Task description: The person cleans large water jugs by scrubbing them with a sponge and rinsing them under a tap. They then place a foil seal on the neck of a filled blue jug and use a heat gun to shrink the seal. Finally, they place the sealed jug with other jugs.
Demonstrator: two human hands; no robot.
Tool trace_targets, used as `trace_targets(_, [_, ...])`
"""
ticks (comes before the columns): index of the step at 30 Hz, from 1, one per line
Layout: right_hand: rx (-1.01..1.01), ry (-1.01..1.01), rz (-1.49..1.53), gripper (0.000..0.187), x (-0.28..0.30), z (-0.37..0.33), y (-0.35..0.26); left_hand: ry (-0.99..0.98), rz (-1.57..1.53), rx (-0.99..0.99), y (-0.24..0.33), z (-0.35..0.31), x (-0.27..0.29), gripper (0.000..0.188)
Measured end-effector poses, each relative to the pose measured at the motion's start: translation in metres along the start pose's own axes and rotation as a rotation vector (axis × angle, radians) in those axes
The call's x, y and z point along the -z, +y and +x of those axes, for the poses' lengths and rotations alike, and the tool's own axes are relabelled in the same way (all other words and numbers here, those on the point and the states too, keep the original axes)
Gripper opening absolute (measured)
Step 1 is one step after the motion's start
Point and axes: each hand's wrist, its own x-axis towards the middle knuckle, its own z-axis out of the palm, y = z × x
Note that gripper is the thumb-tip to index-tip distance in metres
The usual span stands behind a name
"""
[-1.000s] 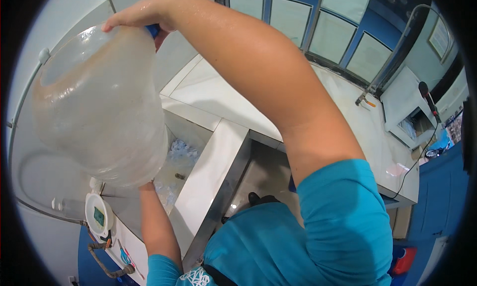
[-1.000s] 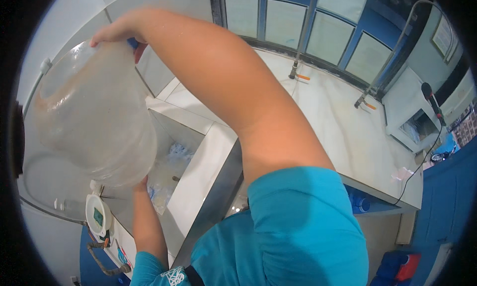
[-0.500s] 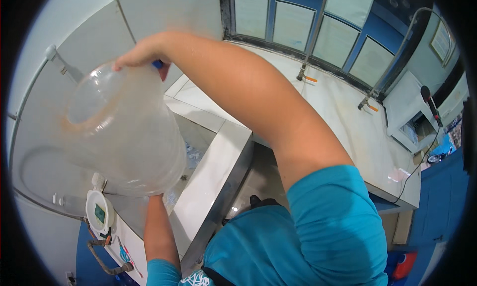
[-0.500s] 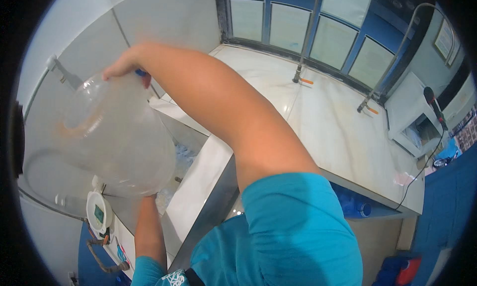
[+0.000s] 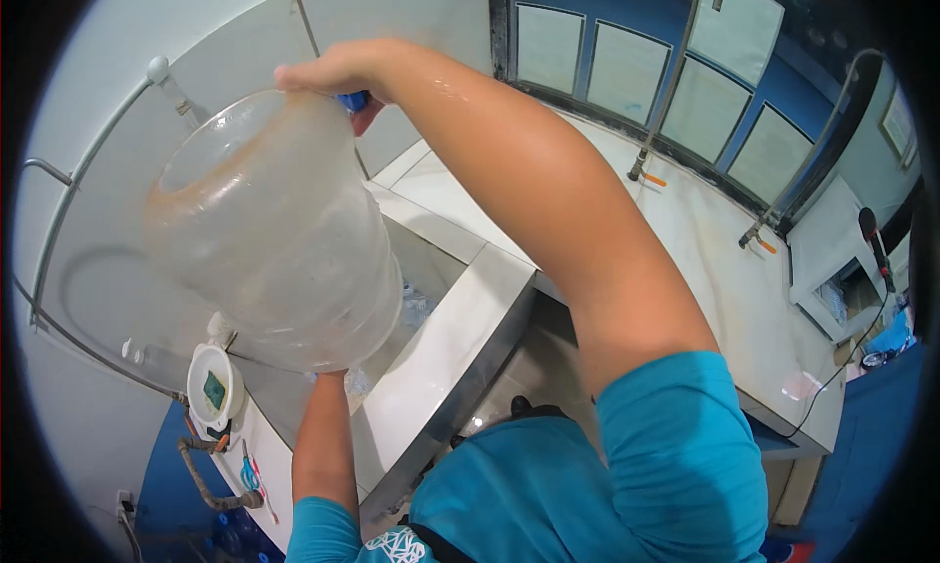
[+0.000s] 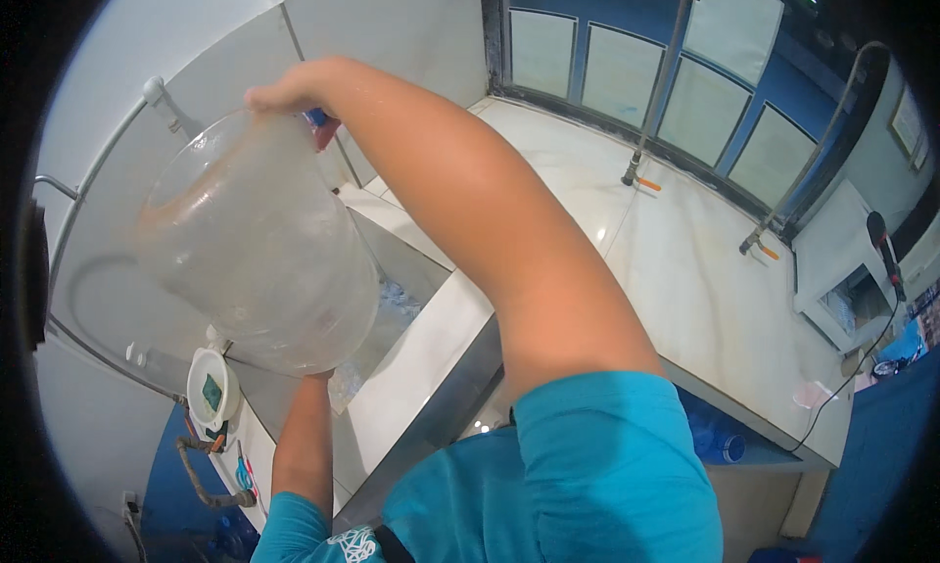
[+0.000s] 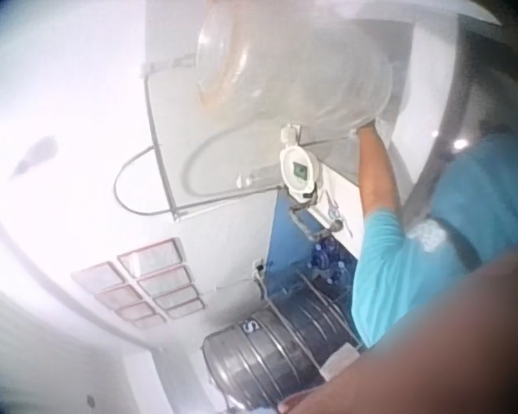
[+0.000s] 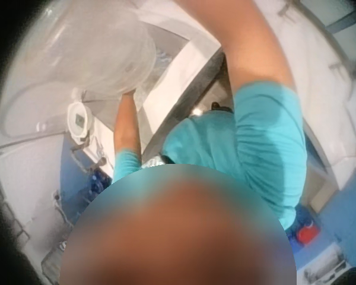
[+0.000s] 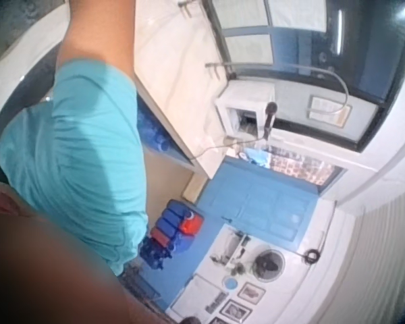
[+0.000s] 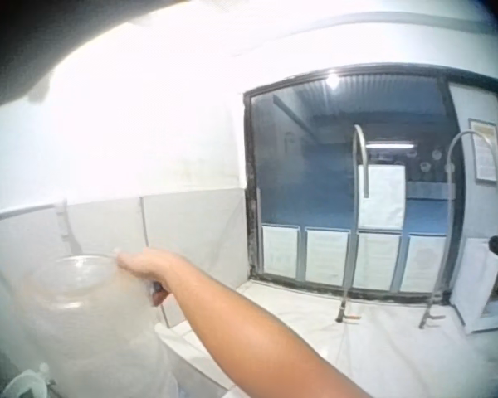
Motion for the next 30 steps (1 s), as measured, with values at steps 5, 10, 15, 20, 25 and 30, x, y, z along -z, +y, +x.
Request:
trace_targets(5, [0.142, 0.146, 0.270, 0.069, -0.014, -0.010, 0.008, -0.017, -0.109, 0.049, -0.017, -0.005, 0.002, 0.064])
trace_targets(10, [0.292, 0.397, 0.478, 0.070, -0.031, -0.026, 0.090, 0.010, -0.181, 0.065, 0.045, 0.018, 0.008, 0.050])
trace_targets(15, [0.407, 0.458, 0.401, 0.075, -0.012, -0.032, 0.103, -0.174, -0.251, 0.105, 0.023, 0.032, 0.019, 0.053])
trace_targets(20, [0.480, 0.511, 0.199, 0.058, 0.009, -0.046, 0.162, -0.112, -0.670, 0.543, 0.096, 0.113, 0.057, 0.058])
trace_targets(25, [0.194, 0.467, -0.293, 0.036, -0.035, -0.109, 0.343, -0.038, -1.008, 0.703, 0.160, 0.130, 0.049, 0.062])
trace_targets(30, [-0.180, 0.338, -0.389, 0.028, -0.065, -0.185, 0.437, -0.102, -0.862, 0.710, 0.169, 0.156, 0.061, 0.059])
